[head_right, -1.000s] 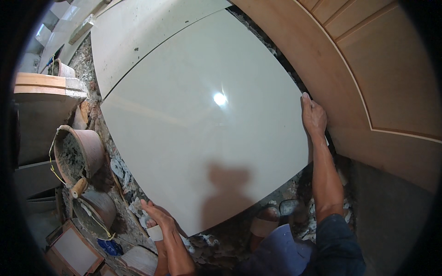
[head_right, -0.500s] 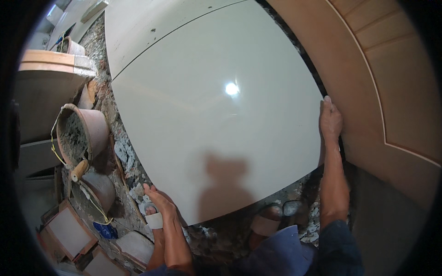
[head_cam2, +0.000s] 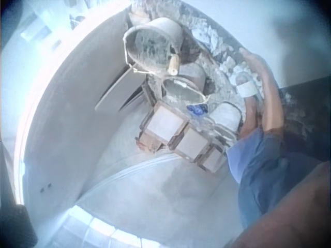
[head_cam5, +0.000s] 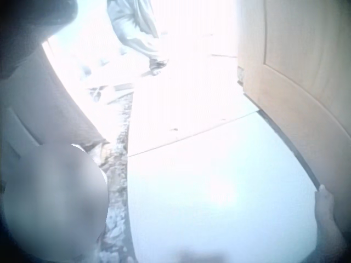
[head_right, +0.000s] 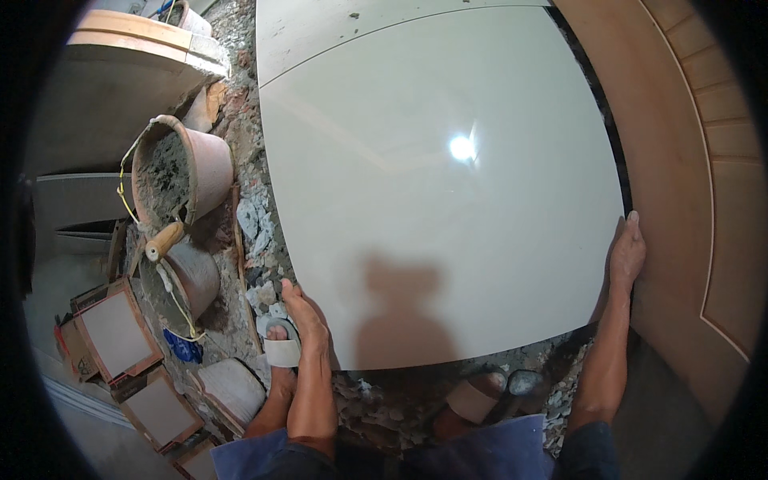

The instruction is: The person spreads cement on the floor using a trowel, then places a large white tile onto the cement and taps it with a rubber mallet to level and secure it.

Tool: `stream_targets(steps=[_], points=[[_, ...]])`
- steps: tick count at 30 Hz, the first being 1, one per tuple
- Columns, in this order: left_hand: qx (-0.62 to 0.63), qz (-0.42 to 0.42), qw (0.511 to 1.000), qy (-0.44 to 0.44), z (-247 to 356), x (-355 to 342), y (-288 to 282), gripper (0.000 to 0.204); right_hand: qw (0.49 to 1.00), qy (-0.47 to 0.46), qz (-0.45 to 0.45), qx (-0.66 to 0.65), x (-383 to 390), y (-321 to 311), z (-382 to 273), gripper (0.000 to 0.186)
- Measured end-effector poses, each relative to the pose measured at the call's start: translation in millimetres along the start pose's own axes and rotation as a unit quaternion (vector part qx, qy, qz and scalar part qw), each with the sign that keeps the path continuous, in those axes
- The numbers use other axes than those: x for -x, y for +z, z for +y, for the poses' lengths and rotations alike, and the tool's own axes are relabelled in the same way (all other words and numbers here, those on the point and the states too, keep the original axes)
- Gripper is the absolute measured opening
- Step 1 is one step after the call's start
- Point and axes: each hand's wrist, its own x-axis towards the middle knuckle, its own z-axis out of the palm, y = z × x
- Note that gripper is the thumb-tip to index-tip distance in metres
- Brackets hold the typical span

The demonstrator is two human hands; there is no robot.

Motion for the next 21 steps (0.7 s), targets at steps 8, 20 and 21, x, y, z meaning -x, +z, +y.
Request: stream_targets(steps=[8, 20, 21], points=[[-0.043, 0.029, 0.998, 0.035, 11, 3, 14, 0.056, 0.997, -0.042, 0.003, -0.06, -3, 3, 13, 0.066], [-0.49, 0.155, 0.818, 0.257, 58, 15, 29, 0.055, 0.987, -0.147, -0.006, 0.065, 32, -10, -28, 0.053], [-0.493, 0.121, 0.806, 0.305, 65, 14, 32, 0.059, 0.966, -0.247, 0.039, 0.07, 44, -12, -35, 0.05]])
